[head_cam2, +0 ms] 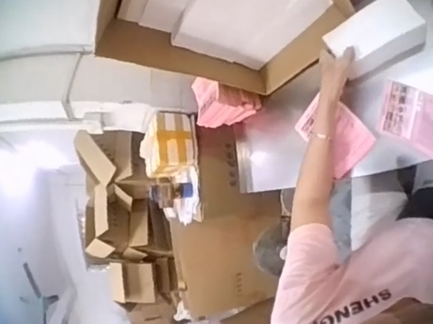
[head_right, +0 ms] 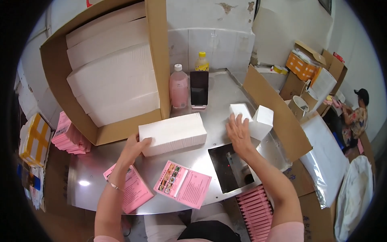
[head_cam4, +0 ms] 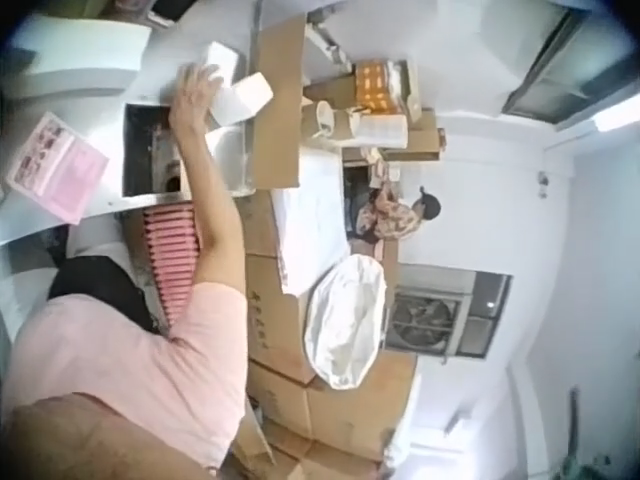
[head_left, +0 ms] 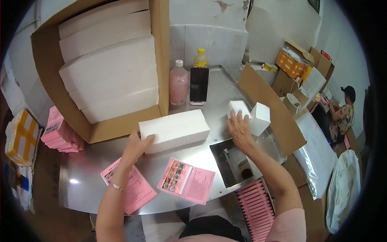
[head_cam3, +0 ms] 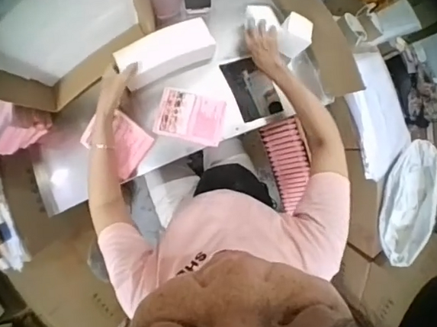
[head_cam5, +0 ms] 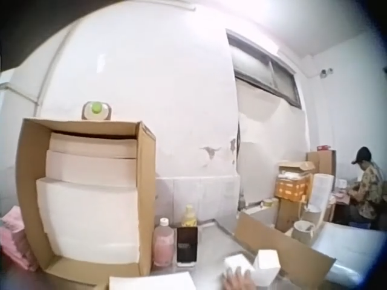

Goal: Folding pink instruction sheets and inserting them into a machine slot for packaging.

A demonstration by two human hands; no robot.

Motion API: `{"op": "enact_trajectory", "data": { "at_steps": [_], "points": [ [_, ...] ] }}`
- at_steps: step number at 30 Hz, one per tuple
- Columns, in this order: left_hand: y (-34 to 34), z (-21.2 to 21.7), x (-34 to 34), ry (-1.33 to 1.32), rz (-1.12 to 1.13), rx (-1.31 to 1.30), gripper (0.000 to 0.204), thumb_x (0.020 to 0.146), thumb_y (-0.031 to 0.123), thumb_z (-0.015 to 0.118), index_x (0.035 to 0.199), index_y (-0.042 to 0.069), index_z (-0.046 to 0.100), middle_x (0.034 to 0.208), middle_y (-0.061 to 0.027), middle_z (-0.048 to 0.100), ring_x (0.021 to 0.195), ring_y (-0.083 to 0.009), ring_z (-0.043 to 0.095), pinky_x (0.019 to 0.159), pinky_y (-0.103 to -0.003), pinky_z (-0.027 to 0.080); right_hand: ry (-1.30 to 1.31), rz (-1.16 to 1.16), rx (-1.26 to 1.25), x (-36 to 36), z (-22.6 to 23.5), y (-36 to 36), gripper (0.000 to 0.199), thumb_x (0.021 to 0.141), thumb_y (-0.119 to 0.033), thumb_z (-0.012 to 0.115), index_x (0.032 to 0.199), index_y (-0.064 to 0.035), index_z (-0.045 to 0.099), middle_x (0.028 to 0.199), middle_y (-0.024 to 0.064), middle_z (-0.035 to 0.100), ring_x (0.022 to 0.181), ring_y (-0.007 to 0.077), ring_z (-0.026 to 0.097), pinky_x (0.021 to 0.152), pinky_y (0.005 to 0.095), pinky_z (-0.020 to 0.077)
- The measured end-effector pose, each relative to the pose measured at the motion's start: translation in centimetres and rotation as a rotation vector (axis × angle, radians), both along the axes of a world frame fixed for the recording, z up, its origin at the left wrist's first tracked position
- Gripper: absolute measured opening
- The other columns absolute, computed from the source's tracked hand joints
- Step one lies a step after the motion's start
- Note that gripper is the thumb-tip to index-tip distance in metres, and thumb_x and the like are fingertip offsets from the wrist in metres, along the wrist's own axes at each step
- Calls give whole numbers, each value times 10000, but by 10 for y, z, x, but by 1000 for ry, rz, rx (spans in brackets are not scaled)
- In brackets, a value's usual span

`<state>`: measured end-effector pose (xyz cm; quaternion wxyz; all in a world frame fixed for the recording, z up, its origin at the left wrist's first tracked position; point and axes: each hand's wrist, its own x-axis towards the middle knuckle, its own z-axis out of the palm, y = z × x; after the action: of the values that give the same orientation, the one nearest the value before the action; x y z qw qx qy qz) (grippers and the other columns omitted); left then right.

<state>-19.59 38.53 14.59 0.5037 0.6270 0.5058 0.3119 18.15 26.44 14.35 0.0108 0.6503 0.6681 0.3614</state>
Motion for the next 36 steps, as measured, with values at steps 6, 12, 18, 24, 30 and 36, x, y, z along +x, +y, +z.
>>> {"op": "enact_trajectory", "data": {
  "at_steps": [6,12,18,24,30,36],
  "points": [
    [0,17,41,285,108,353,1036,774,563,768,1393,-160,360,1361,-381,501,1218,-439,577,1028,-420,475,1210,394,-214,-79,-15,35,878,652,-204,759,1428,26,422,1412,368,397,1348,530,376,1127,545,356],
    [-7,37,75,700,45,232,1251,716,756,704,1386,-222,306,1360,-389,490,1291,-440,525,1069,-423,454,1071,327,72,-136,-36,54,719,614,-211,798,1256,-42,522,1325,342,424,1231,541,433,1025,552,435],
    [7,29,50,830,-221,205,1317,543,570,841,1504,-79,214,1454,-314,436,1300,-428,518,1082,-423,451,283,108,149,-69,4,38,613,596,-162,799,1172,-62,615,1359,256,461,1254,465,453,1009,541,402],
    [8,48,86,635,-488,179,1088,637,505,818,1454,-44,352,1326,-249,561,1171,-365,615,993,-409,499,320,104,207,-23,24,4,478,727,-194,769,1177,-72,661,1332,224,520,1220,399,512,996,520,410],
    [40,19,172,-290,-380,-481,596,834,462,648,1310,119,543,1181,-98,627,1049,-269,615,831,-478,516,1659,-126,618,98,3,-62,453,1041,-424,481,1195,-62,705,1234,185,557,1180,308,521,1033,389,381],
    [67,-8,251,-223,-497,-442,543,834,492,623,1256,154,566,1216,-71,592,1087,-248,560,867,-463,481,1427,-154,407,81,15,-107,491,1090,-375,335,1244,-55,674,1158,135,514,1131,262,524,934,351,468]
  ]
}}
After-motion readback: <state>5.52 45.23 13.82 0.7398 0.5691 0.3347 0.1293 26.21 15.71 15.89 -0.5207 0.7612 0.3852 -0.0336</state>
